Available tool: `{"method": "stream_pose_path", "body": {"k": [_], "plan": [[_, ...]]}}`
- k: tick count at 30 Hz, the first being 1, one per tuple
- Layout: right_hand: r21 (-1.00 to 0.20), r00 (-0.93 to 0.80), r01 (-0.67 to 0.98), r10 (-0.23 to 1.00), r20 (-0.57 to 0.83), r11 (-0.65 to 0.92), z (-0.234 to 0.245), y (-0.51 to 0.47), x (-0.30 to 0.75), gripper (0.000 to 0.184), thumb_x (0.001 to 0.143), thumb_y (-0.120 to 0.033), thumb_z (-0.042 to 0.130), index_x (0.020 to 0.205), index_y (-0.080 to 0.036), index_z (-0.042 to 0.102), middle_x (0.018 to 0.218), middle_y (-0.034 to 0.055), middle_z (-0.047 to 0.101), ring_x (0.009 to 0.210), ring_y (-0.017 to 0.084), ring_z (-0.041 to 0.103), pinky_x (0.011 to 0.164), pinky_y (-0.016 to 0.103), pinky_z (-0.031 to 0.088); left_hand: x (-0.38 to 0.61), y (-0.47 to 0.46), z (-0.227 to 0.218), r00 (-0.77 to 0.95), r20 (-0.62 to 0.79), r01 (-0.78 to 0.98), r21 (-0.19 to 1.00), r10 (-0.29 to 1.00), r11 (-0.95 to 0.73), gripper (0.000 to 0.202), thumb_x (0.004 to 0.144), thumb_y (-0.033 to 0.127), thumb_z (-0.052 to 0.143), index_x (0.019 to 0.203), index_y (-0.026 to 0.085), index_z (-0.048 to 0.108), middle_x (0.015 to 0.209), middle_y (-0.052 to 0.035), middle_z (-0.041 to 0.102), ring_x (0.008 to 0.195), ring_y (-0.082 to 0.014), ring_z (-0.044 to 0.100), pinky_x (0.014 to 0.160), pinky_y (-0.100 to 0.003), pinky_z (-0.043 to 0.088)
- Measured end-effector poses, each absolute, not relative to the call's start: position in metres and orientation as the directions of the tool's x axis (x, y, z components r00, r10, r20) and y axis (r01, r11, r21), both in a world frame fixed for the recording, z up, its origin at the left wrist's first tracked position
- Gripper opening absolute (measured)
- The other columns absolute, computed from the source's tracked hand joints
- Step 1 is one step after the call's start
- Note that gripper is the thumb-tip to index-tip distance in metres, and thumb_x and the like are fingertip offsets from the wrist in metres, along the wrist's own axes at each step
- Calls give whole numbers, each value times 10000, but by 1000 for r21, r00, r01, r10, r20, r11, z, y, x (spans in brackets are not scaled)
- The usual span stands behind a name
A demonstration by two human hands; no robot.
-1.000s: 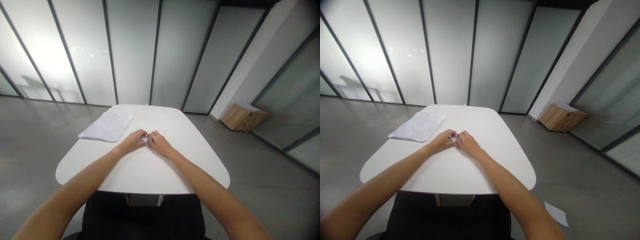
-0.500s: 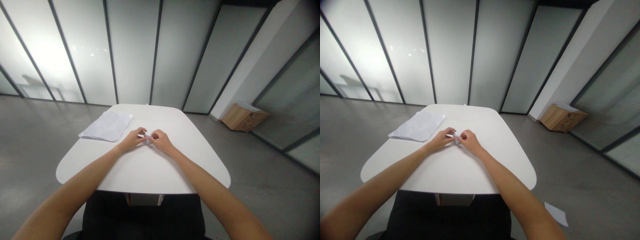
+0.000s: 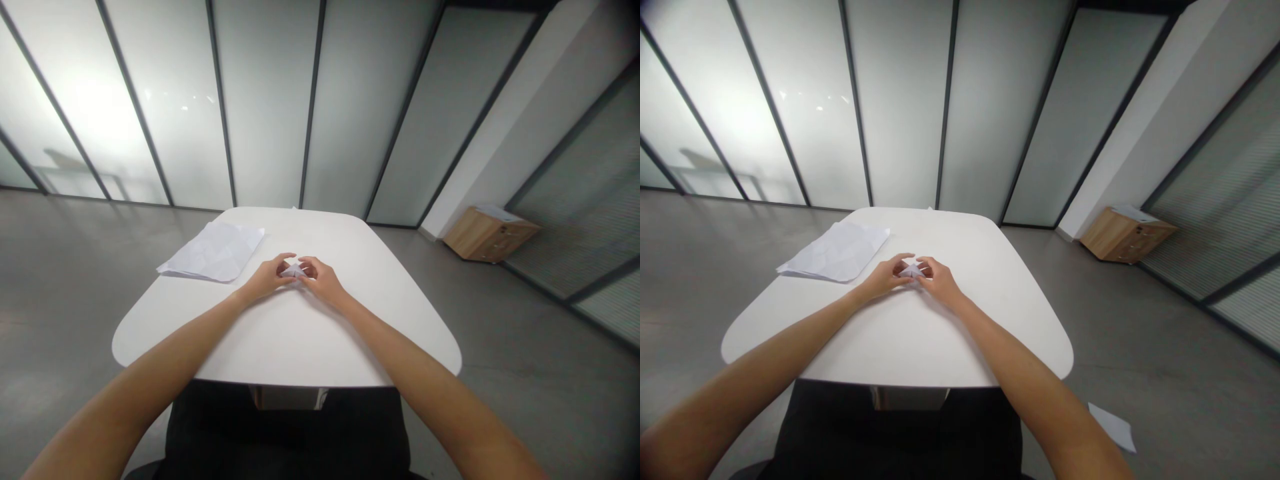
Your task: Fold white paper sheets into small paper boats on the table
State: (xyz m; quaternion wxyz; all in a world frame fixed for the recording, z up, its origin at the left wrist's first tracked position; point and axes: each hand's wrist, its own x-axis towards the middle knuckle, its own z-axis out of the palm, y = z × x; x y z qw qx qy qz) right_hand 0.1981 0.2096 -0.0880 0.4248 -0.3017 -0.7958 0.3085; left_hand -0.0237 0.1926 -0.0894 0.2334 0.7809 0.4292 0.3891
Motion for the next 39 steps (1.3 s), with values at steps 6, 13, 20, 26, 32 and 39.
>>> {"method": "stream_pose_path", "body": {"k": [6, 13, 20, 26, 32, 39], "plan": [[-757, -450, 223, 754, 479, 614, -90, 211, 198, 364, 839, -261, 690, 1196, -220, 626, 1018, 35, 729, 856, 162, 708, 825, 322, 588, -20, 187, -85, 292, 400, 491, 717, 869, -495, 500, 841, 483, 728, 1264, 227, 652, 831, 7, 680, 722, -143, 605, 701, -262, 476], [-727, -457, 256, 742, 490, 638, -92, 211, 198, 227, 850, -282, 681, 1063, -204, 662, 948, 28, 737, 772, 156, 688, 758, 296, 557, -18, 185, -84, 283, 378, 497, 728, 881, -472, 438, 834, 524, 715, 1125, 197, 699, 706, 38, 574, 640, -117, 497, 609, -240, 377], [-737, -462, 221, 734, 498, 639, -92, 211, 197, 230, 840, -308, 682, 1045, -213, 639, 979, 32, 731, 732, 147, 668, 708, 281, 539, -18, 188, -87, 301, 377, 440, 760, 876, -478, 448, 818, 535, 733, 1093, 184, 690, 705, 37, 578, 633, -111, 493, 604, -234, 366], [-768, -452, 210, 757, 473, 605, -93, 213, 200, 235, 840, -304, 676, 1055, -224, 623, 981, 26, 724, 731, 144, 671, 686, 274, 538, -16, 189, -90, 308, 339, 341, 833, 889, -436, 481, 857, 540, 686, 1170, 174, 681, 807, -21, 679, 700, -143, 595, 640, -245, 442], [-789, -472, 189, 759, 449, 584, -91, 208, 198, 292, 819, -297, 696, 1088, -223, 609, 1053, 38, 710, 718, 135, 679, 672, 273, 560, -17, 190, -89, 251, 345, 388, 820, 904, -421, 427, 882, 514, 661, 1145, 179, 704, 683, 12, 626, 600, -117, 536, 547, -220, 380], [-747, -480, 169, 716, 508, 643, -92, 206, 195, 229, 841, -297, 706, 1054, -214, 683, 1132, 70, 673, 801, 149, 709, 707, 278, 605, -20, 190, -86, 275, 342, 298, 858, 899, -418, 420, 884, 443, 682, 1206, 178, 635, 707, 18, 608, 606, -107, 539, 551, -214, 392]]}}
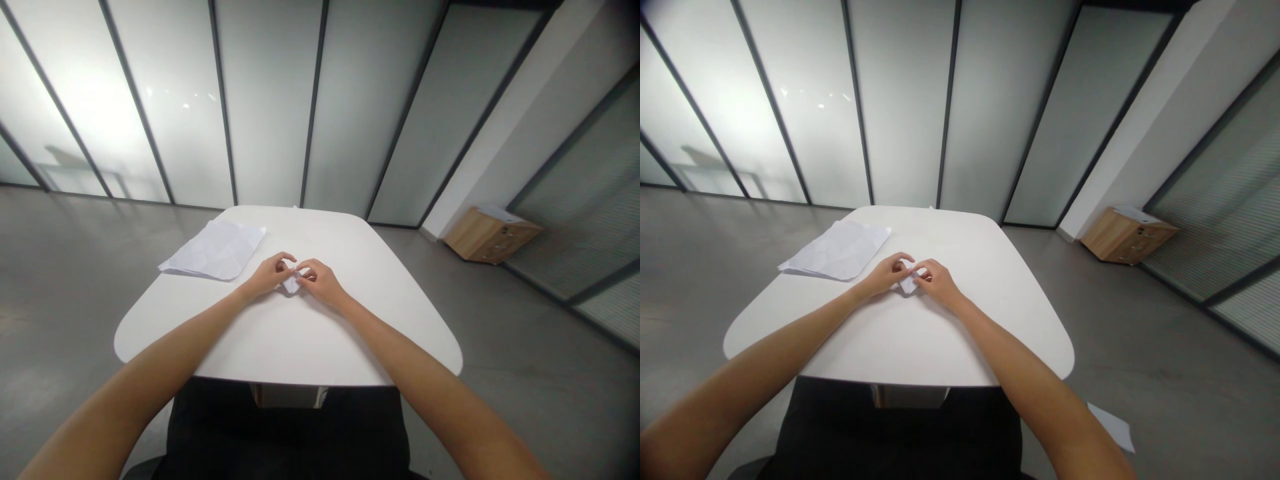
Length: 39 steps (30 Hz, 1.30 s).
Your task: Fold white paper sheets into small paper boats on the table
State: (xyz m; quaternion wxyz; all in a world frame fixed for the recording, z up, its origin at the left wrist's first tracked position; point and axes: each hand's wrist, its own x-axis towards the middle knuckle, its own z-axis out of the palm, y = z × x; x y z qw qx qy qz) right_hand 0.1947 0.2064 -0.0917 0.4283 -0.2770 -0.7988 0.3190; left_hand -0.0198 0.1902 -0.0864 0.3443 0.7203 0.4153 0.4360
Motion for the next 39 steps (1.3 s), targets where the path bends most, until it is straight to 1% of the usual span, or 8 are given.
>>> {"method": "stream_pose_path", "body": {"k": [5, 10, 17, 20, 25, 30, 33, 39], "plan": [[-623, -549, 175, 601, 581, 763, -91, 206, 200, 194, 888, -232, 639, 1067, -219, 714, 1184, 88, 678, 933, 176, 700, 744, 295, 625, -21, 194, -89, 245, 336, 304, 864, 909, -401, 339, 876, 440, 688, 1082, 172, 666, 672, 19, 600, 575, -98, 528, 533, -203, 369], [-370, -663, 238, 429, 613, 898, -87, 206, 203, 343, 858, -152, 678, 1191, -234, 689, 1400, 105, 600, 1264, 251, 587, 1045, 441, 536, -22, 199, -94, 134, 343, 346, 863, 930, -368, 330, 869, 471, 678, 989, 164, 699, 602, 27, 560, 509, -91, 480, 479, -199, 293], [-168, -667, 314, 343, 661, 934, -85, 209, 203, 208, 983, -253, 614, 1169, -230, 704, 1228, 91, 715, 1111, 238, 638, 995, 439, 523, -20, 199, -93, 126, 285, 328, 892, 950, -311, 413, 868, 572, 637, 994, 182, 698, 685, 2, 652, 575, -124, 586, 526, -214, 395], [-178, -628, 324, 352, 694, 929, -83, 209, 202, 213, 1024, -276, 548, 1153, -223, 709, 1141, 80, 752, 1038, 226, 660, 966, 415, 520, -18, 196, -90, 167, 271, 345, 885, 948, -314, 488, 949, 622, 485, 998, 185, 697, 776, -23, 698, 649, -145, 632, 587, -233, 449], [-293, -543, 420, 497, 677, 859, -86, 212, 204, 277, 1044, -367, 492, 1087, -236, 732, 1019, 84, 765, 941, 234, 674, 902, 392, 517, -16, 187, -85, 258, 321, 499, 763, 911, -410, 613, 1030, 598, 274, 888, 182, 702, 666, -16, 635, 627, -158, 571, 622, -268, 428], [-388, -484, 461, 593, 644, 798, -91, 218, 204, 305, 1028, -442, 502, 1042, -248, 737, 942, 74, 749, 889, 231, 661, 860, 362, 512, -15, 181, -78, 317, 498, 646, 510, 807, -568, 365, 952, 545, 547, 959, 217, 706, 932, -49, 669, 783, -176, 595, 729, -278, 461], [-412, -481, 467, 616, 624, 783, -91, 218, 203, 290, 1022, -435, 514, 1038, -245, 732, 932, 69, 749, 880, 225, 660, 843, 344, 507, -15, 181, -77, 295, 529, 613, 534, 796, -582, 309, 936, 487, 598, 1072, 231, 703, 1049, -65, 683, 849, -180, 627, 746, -270, 488], [-511, -507, 446, 677, 533, 735, -92, 216, 204, 294, 996, -404, 570, 1234, -259, 666, 963, 37, 759, 804, 188, 685, 798, 313, 522, -16, 187, -82, 309, 474, 612, 565, 825, -554, 291, 940, 477, 601, 948, 213, 721, 865, -32, 723, 748, -169, 627, 714, -263, 461]]}}
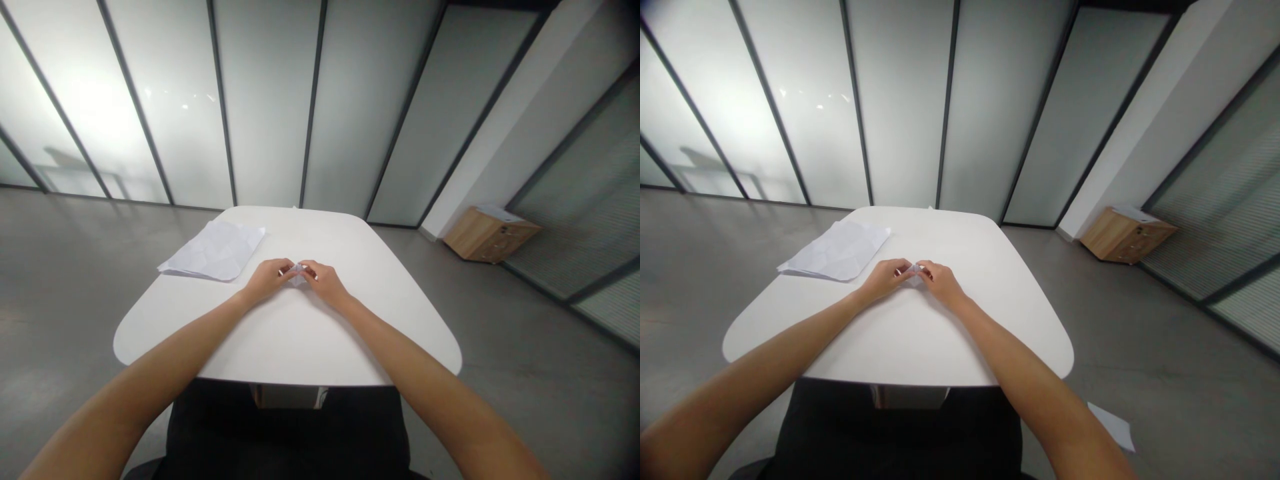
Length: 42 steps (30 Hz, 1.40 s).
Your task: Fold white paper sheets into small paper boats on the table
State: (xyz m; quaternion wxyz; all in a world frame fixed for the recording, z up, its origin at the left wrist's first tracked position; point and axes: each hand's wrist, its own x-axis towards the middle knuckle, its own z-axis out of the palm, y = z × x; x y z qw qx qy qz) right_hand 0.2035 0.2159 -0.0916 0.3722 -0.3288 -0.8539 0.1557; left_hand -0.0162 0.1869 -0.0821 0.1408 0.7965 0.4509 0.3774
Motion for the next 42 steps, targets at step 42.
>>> {"method": "stream_pose_path", "body": {"k": [42], "plan": [[-772, -280, 285, 820, 500, 568, -81, 222, 217, 191, 823, -382, 675, 849, -221, 577, 929, 46, 753, 742, 189, 729, 671, 302, 571, -38, 212, -92, 26, 410, 355, 849, 912, -392, 208, 865, 298, 537, 956, 195, 693, 934, -33, 721, 832, -158, 696, 804, -279, 576]]}}
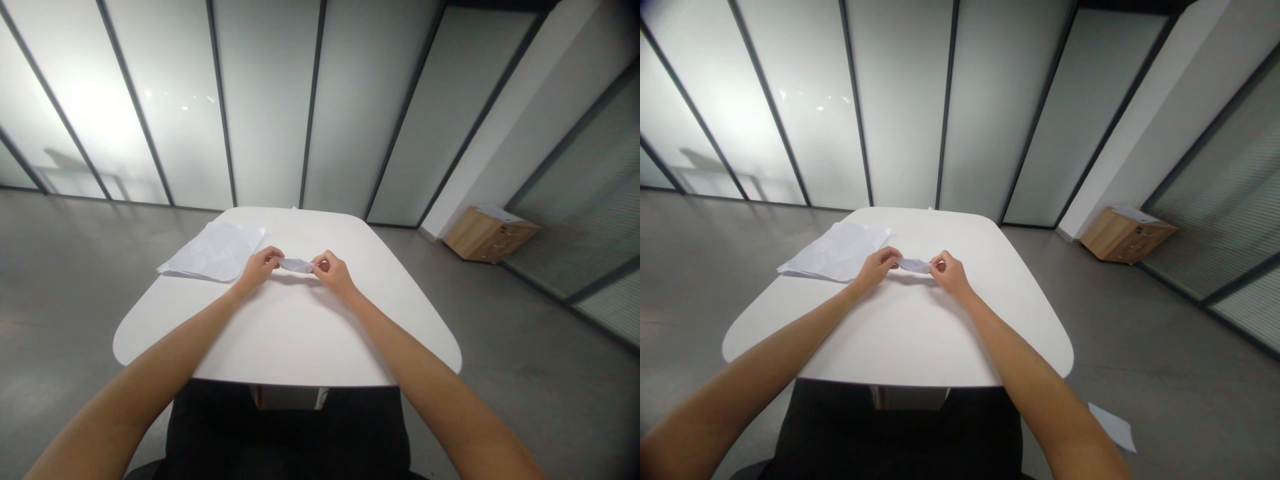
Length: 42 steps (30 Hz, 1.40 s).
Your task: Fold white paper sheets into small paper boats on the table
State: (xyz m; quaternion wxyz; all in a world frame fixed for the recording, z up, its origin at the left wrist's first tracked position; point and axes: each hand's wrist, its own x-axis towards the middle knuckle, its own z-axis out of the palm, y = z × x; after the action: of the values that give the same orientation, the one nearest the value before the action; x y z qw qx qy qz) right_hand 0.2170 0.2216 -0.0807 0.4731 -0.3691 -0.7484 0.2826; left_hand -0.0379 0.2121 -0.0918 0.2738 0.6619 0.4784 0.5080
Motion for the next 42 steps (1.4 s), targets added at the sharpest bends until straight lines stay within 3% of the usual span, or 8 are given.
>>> {"method": "stream_pose_path", "body": {"k": [6, 10, 15, 21, 24, 27, 37, 42], "plan": [[-807, -237, 303, 860, 451, 507, -83, 222, 215, 160, 800, -343, 660, 820, -220, 560, 877, 26, 731, 741, 182, 718, 658, 295, 564, -36, 207, -90, 83, 320, 427, 844, 944, -324, 257, 896, 339, 507, 928, 189, 713, 913, -39, 721, 824, -170, 680, 792, -288, 545], [-826, -262, 271, 864, 430, 493, -84, 218, 212, 174, 794, -344, 667, 807, -217, 548, 872, 32, 724, 726, 179, 708, 656, 301, 561, -32, 196, -87, 169, 349, 477, 790, 922, -386, 403, 770, 501, 752, 998, 189, 634, 946, -45, 723, 766, -176, 662, 692, -272, 504], [-821, -306, 210, 833, 461, 532, -88, 220, 209, 214, 792, -363, 690, 799, -218, 533, 891, 40, 717, 780, 178, 694, 700, 306, 570, -28, 196, -91, 91, 389, 583, 725, 917, -366, 538, 670, 554, 836, 971, 211, 552, 677, 49, 621, 592, -136, 544, 561, -236, 380], [-820, -374, 211, 819, 435, 532, -93, 219, 209, 310, 794, -340, 714, 1044, -221, 575, 995, 48, 717, 877, 188, 692, 734, 305, 561, -24, 196, -88, 74, 406, 469, 792, 911, -391, 623, 687, 518, 841, 1158, 216, 567, 927, -17, 722, 656, -130, 602, 633, -253, 458], [-781, -438, 257, 789, 431, 569, -93, 216, 207, 470, 795, -353, 753, 1214, -231, 578, 1080, 67, 734, 914, 198, 699, 815, 336, 548, -20, 190, -84, 102, 401, 463, 791, 910, -401, 591, 707, 513, 833, 1170, 221, 611, 913, -21, 728, 685, -145, 630, 665, -266, 484], [-724, -458, 288, 754, 471, 627, -93, 214, 204, 432, 833, -337, 728, 1232, -233, 602, 1030, 50, 755, 940, 208, 703, 893, 355, 518, -17, 186, -82, 109, 427, 475, 771, 898, -424, 507, 721, 501, 826, 1109, 219, 660, 893, -15, 730, 732, -158, 653, 709, -268, 493], [-678, -431, 338, 748, 505, 653, -89, 208, 201, 302, 849, -321, 707, 1122, -216, 632, 868, 16, 751, 782, 184, 682, 769, 295, 499, -15, 186, -81, 94, 428, 551, 730, 899, -405, 398, 724, 547, 814, 870, 195, 702, 721, 22, 659, 664, -138, 570, 619, -246, 404], [-664, -416, 360, 749, 515, 656, -88, 214, 206, 225, 851, -346, 697, 1033, -222, 647, 931, 28, 751, 862, 199, 690, 834, 320, 514, -15, 188, -84, 100, 403, 447, 799, 910, -403, 571, 735, 498, 826, 1202, 233, 631, 877, 1, 721, 722, -150, 656, 672, -246, 479]]}}
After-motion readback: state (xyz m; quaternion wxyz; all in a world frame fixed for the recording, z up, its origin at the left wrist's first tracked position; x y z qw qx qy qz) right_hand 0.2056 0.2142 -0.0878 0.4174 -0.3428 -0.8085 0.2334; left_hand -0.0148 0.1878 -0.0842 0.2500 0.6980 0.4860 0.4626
